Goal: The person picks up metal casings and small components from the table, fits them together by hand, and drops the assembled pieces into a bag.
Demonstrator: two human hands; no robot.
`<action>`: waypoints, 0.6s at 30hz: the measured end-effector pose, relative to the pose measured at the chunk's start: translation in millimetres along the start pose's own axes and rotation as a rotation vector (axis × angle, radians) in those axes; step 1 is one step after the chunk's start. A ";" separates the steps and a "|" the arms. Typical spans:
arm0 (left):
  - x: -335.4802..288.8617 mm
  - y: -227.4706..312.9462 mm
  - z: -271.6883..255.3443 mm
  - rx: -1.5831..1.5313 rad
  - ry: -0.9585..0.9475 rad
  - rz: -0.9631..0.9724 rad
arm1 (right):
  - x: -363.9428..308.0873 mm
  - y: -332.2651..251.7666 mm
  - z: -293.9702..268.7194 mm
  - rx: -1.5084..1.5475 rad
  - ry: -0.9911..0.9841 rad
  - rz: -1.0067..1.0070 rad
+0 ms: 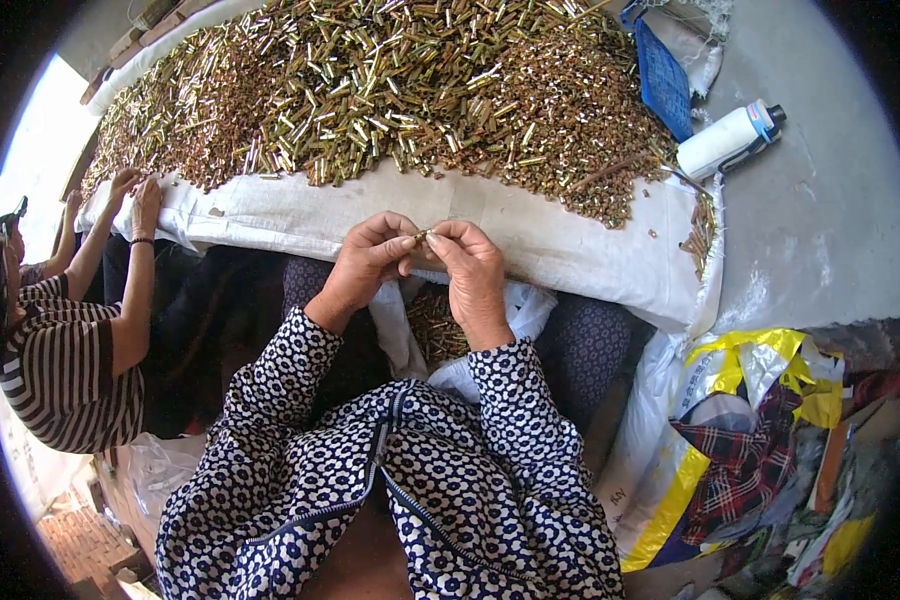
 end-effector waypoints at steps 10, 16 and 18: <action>-1.1 -1.3 9.5 -0.305 -0.019 -0.047 | 2.4 5.8 3.3 0.183 -0.105 0.092; -1.7 7.7 11.0 -0.092 -0.027 0.054 | 1.7 0.7 3.4 0.076 -0.110 0.067; -1.5 13.2 11.7 0.009 -0.025 0.109 | 0.9 -1.4 3.3 0.040 -0.097 0.041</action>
Point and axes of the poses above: each hand's wrist, its own x-axis towards the middle knuckle, its own z-axis out of the palm, y = z × x, the point moved 7 cm from there along x, towards the middle knuckle, and after that the axes turned 7 degrees about x, right-handed, at the moved point
